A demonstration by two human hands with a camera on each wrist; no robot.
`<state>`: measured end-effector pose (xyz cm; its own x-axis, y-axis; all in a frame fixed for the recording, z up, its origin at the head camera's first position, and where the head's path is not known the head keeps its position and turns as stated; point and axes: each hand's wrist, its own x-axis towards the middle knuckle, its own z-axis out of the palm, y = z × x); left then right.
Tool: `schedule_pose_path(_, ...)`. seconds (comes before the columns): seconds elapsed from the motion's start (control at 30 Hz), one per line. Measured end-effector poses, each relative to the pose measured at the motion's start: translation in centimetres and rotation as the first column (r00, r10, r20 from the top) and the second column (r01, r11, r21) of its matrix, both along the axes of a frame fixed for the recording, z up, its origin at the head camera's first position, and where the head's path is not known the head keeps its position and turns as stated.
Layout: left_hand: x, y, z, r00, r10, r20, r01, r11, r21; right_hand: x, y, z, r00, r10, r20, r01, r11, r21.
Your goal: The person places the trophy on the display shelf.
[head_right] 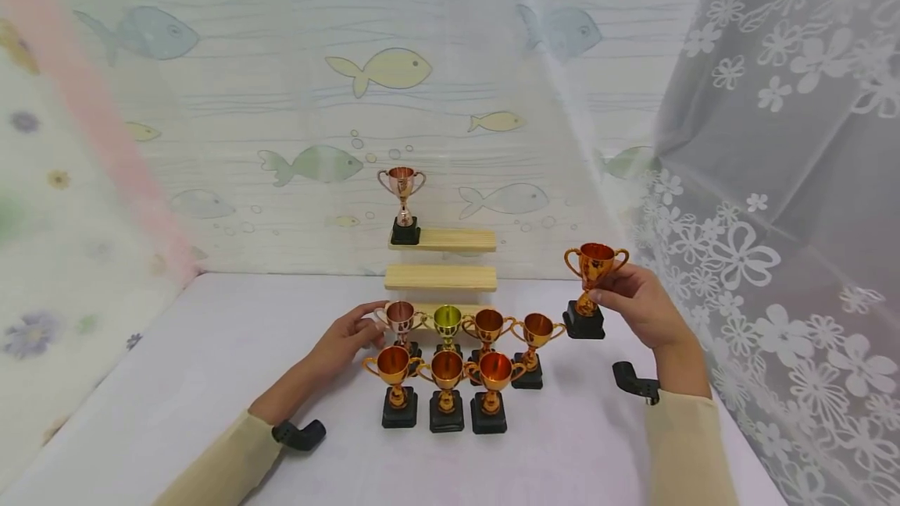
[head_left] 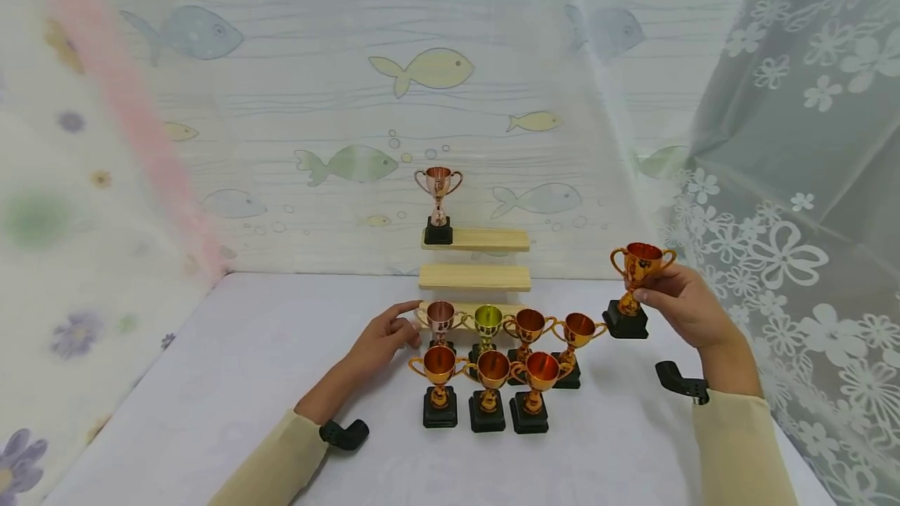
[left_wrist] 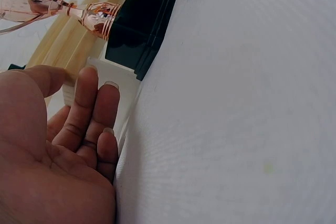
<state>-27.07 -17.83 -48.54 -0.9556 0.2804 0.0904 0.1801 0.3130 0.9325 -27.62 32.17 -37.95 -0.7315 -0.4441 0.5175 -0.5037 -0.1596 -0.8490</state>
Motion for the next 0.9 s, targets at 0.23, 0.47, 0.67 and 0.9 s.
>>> schedule_pose_path(0.23,0.2,0.2,0.4,1.0,-0.013,0.009,0.013,1.0,0.001,0.1,-0.8,1.0,0.997,-0.071,-0.037,0.071,0.997,0.005)
schedule_pose_path(0.47,0.0,0.1,0.3,1.0,-0.02,-0.003,0.02,1.0,0.003,-0.9,-1.9,2.1,0.977,-0.21,0.02,0.207,0.973,0.106)
schedule_pose_path(0.67,-0.1,0.2,0.1,1.0,-0.012,0.01,0.012,1.0,0.001,-1.8,-3.3,3.9,0.948,-0.319,0.011,0.308,0.924,0.227)
schedule_pose_path(0.9,-0.1,0.0,0.0,1.0,-0.006,0.009,0.006,1.0,0.007,-3.0,-5.5,6.4,0.922,-0.384,0.047,0.341,0.865,0.369)
